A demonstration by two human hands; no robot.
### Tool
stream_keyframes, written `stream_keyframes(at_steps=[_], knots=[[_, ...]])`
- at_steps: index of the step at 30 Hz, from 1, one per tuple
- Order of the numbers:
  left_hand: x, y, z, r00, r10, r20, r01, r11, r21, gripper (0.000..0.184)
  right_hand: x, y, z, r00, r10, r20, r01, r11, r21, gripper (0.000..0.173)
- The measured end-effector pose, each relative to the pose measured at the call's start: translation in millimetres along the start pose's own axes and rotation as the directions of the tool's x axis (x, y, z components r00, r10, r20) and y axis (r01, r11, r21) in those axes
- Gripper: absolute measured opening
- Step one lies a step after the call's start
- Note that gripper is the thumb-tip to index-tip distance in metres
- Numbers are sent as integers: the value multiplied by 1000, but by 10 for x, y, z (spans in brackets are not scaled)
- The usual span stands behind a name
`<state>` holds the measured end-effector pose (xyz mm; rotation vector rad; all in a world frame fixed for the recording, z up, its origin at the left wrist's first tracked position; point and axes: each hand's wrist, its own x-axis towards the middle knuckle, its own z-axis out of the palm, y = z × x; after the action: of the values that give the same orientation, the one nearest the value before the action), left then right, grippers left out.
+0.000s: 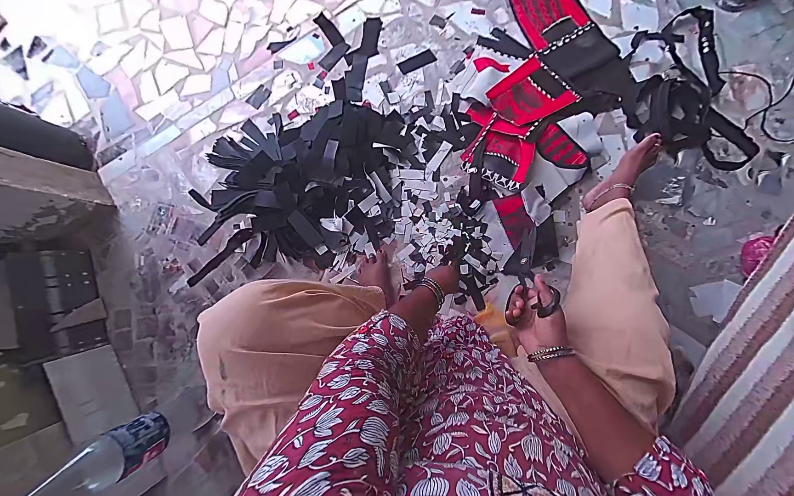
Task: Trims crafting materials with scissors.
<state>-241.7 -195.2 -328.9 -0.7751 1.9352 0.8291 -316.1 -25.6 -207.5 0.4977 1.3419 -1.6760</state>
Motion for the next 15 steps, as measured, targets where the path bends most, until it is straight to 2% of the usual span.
stream_keyframes(at_steps=[4, 8, 12, 15], knots=[[229, -185, 303, 981, 88, 173, -114, 982, 148, 37, 2, 51, 21, 996, 68, 56, -66, 997, -30, 49], [22, -119, 236, 962, 50, 269, -92, 985, 148, 57, 0, 39, 99, 990, 108, 89, -104, 993, -47, 50], [364, -262, 520, 976, 58, 209, -91, 985, 148, 62, 30, 30, 101, 986, 121, 116, -114, 991, -63, 50], [505, -235, 612, 984, 4, 176, -27, 991, 128, 63, 45, 29, 98, 985, 142, 98, -137, 989, -56, 50]])
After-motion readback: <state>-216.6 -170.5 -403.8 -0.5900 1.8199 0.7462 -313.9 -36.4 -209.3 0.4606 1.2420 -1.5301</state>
